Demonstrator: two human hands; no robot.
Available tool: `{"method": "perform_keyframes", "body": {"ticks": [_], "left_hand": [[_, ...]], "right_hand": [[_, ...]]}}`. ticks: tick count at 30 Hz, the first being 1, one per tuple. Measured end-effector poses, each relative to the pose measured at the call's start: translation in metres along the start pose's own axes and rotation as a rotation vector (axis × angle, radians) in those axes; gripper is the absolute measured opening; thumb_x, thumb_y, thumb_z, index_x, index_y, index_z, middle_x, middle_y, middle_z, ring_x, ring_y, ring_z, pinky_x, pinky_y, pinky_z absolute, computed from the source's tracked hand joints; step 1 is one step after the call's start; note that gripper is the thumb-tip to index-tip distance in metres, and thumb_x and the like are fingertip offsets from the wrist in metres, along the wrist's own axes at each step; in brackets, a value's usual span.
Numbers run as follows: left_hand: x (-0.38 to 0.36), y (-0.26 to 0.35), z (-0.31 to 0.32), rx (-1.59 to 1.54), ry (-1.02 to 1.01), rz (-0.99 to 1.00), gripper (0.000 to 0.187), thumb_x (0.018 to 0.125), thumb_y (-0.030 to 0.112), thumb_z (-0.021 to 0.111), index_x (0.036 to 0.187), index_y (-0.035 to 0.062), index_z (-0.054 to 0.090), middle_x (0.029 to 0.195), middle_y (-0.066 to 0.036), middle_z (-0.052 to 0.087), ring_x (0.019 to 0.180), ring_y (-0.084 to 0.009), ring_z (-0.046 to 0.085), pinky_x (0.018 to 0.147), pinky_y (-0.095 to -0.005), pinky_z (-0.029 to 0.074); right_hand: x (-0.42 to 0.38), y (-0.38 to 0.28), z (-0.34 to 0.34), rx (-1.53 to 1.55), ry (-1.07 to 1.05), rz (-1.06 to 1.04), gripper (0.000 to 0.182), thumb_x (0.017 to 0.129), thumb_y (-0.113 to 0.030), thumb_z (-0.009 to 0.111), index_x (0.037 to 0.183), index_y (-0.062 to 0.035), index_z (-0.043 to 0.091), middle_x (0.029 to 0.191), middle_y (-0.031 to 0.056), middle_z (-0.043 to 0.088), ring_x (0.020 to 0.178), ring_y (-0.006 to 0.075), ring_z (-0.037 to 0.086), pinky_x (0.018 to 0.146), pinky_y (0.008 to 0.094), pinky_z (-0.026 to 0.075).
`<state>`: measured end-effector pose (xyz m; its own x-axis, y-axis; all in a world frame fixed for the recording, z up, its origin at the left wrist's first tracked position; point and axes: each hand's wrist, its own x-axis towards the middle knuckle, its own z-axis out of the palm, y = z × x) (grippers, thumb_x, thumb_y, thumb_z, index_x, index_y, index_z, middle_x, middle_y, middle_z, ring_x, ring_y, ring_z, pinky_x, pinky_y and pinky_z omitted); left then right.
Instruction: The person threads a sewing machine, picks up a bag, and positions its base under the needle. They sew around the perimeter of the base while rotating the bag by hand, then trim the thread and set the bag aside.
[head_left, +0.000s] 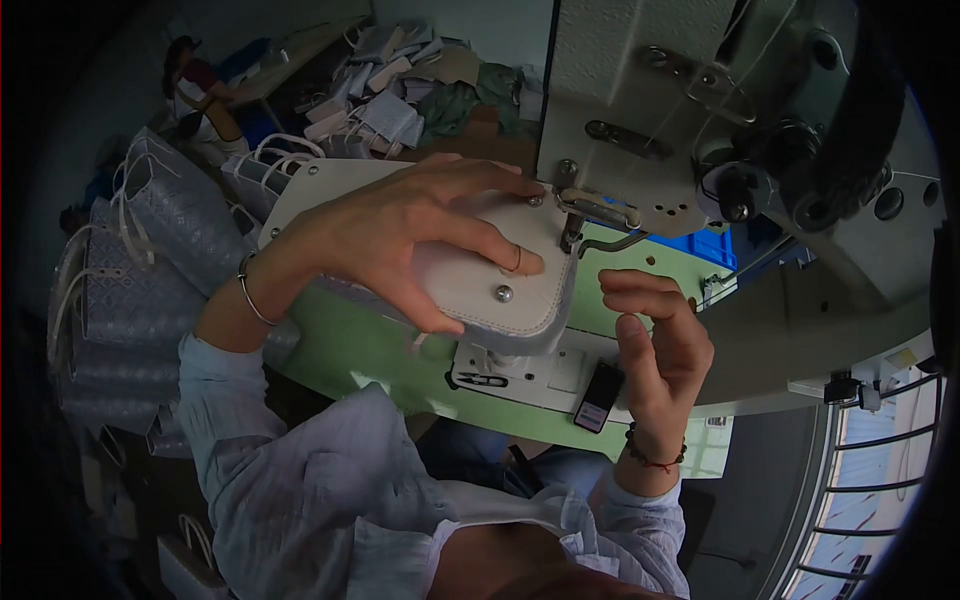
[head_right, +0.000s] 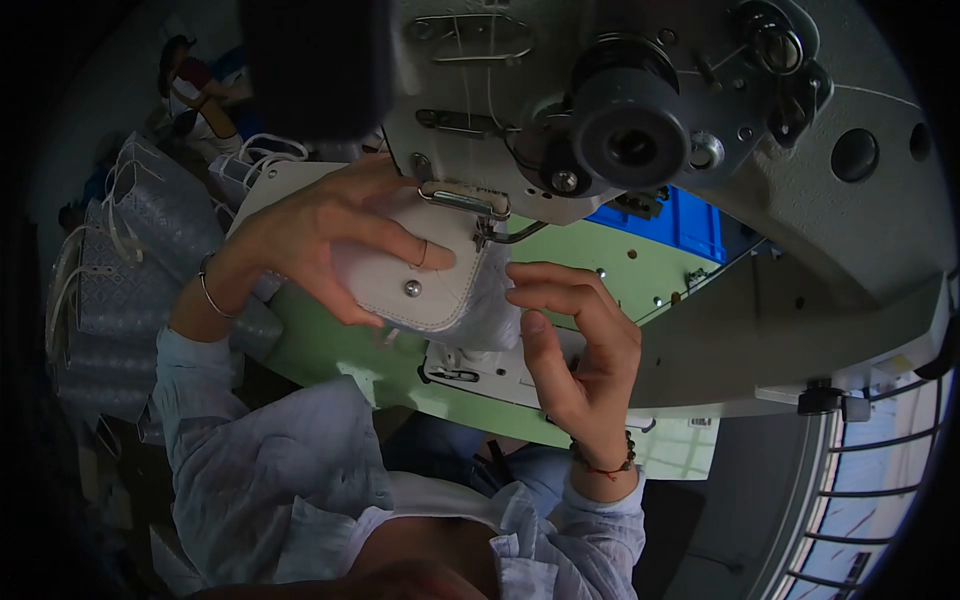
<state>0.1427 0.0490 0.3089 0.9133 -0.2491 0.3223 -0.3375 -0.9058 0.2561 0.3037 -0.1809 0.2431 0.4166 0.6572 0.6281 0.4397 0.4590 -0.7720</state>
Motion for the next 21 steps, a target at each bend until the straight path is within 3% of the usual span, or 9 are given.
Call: {"method": "perform_keyframes", "body": {"ticks": [4,21], "left_hand": [[0.001,-0.004,-0.001,-0.003,-0.001,0.016,0.065,0.053,0.030,0.084,0.116,0.0232,0.072,0.141,-0.016,0.049,0.129,-0.0337,0.047,0.105,-0.0445,0.034],[0.005,-0.002,-0.007,0.003,-0.067,-0.064,0.065,0.053,0.029,0.084,0.115,0.0200,0.072,0.137,-0.018,0.050,0.123,-0.0339,0.051,0.102,-0.0433,0.040]], "right_hand": [[-0.004,0.000,0.000,-0.043,0.022,-0.015,0.013,0.084,-0.001,0.060,0.094,0.0018,0.068,0.104,0.0157,0.070,0.094,0.0223,0.066,0.081,0.0306,0.049],[-0.016,-0.006,-0.012,-0.092,0.023,0.008,0.014,0.082,-0.001,0.060,0.093,0.0032,0.068,0.101,0.0169,0.070,0.093,0.0249,0.066,0.082,0.0325,0.049]]}}
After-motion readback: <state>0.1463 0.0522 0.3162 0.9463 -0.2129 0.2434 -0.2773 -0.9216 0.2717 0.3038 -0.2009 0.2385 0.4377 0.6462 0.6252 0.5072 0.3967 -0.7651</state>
